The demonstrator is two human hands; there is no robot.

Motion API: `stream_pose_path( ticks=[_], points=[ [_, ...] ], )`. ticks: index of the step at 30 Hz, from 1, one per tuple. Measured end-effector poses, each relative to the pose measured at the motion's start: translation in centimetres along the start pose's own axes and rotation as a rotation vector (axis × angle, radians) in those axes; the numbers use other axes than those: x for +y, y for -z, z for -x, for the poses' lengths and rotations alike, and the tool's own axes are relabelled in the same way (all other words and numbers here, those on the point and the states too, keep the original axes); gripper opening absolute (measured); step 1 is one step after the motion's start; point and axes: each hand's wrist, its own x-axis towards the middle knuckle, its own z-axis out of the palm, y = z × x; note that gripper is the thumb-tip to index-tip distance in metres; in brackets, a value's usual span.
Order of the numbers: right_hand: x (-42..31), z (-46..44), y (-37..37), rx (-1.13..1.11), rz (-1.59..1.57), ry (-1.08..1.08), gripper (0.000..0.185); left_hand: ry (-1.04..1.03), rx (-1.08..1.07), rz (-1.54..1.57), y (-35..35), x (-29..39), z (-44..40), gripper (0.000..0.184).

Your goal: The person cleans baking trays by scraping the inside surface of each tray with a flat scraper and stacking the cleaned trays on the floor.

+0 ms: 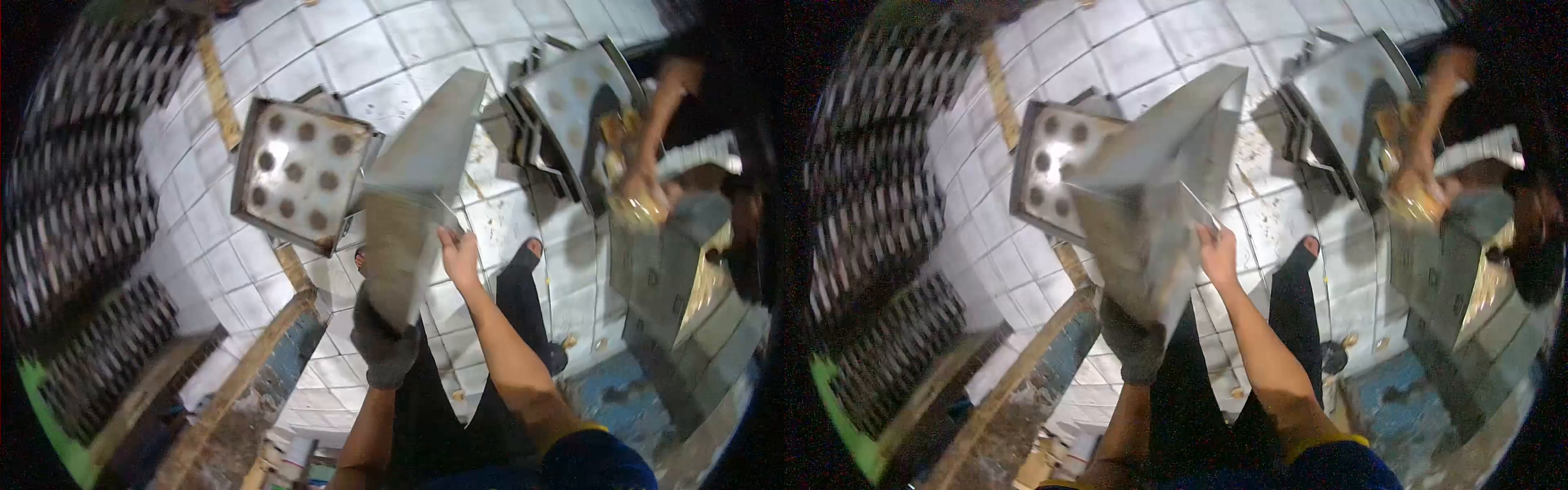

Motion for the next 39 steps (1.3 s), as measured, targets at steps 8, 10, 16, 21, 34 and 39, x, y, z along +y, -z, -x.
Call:
stream_pose_path(
  ticks=[8, 10, 16, 21, 34, 39],
  points=[
    [-11.6, 3.3, -0.4, -0.002, 0.196, 0.368, 0.035, 0.677, 0.651, 1.002, 7.4, -13.7, 2.0, 0.077],
    [-11.5, 2.6, -0.6, 0.154, 0.026, 0.297, 0.029, 0.716, 0.761, 1.228, 6.3, -19.9, 1.7, 0.064],
    [-14.8, 3.5, -2.3, 0.148, 0.048, 0.324, 0.032, 0.833, 0.769, 1.519, 2.8, -27.3, -11.9, 0.008],
    [-11.7, 5.5, -1.6, 0.085, 0.000, 0.144, 0.026, 0.879, 0.713, 1.659, -3.1, -37.3, -17.5, 0.024],
    [-9.0, 7.8, -0.2, 0.029, -0.016, -0.039, 0.018, 0.956, 0.345, 1.347, -7.2, -44.7, -14.7, 0.032],
    [-7.6, 8.2, 0.5, -0.073, 0.141, -0.022, 0.027, 0.696, 0.168, 0.844, -7.8, -47.3, -14.2, 0.035]
  ],
)
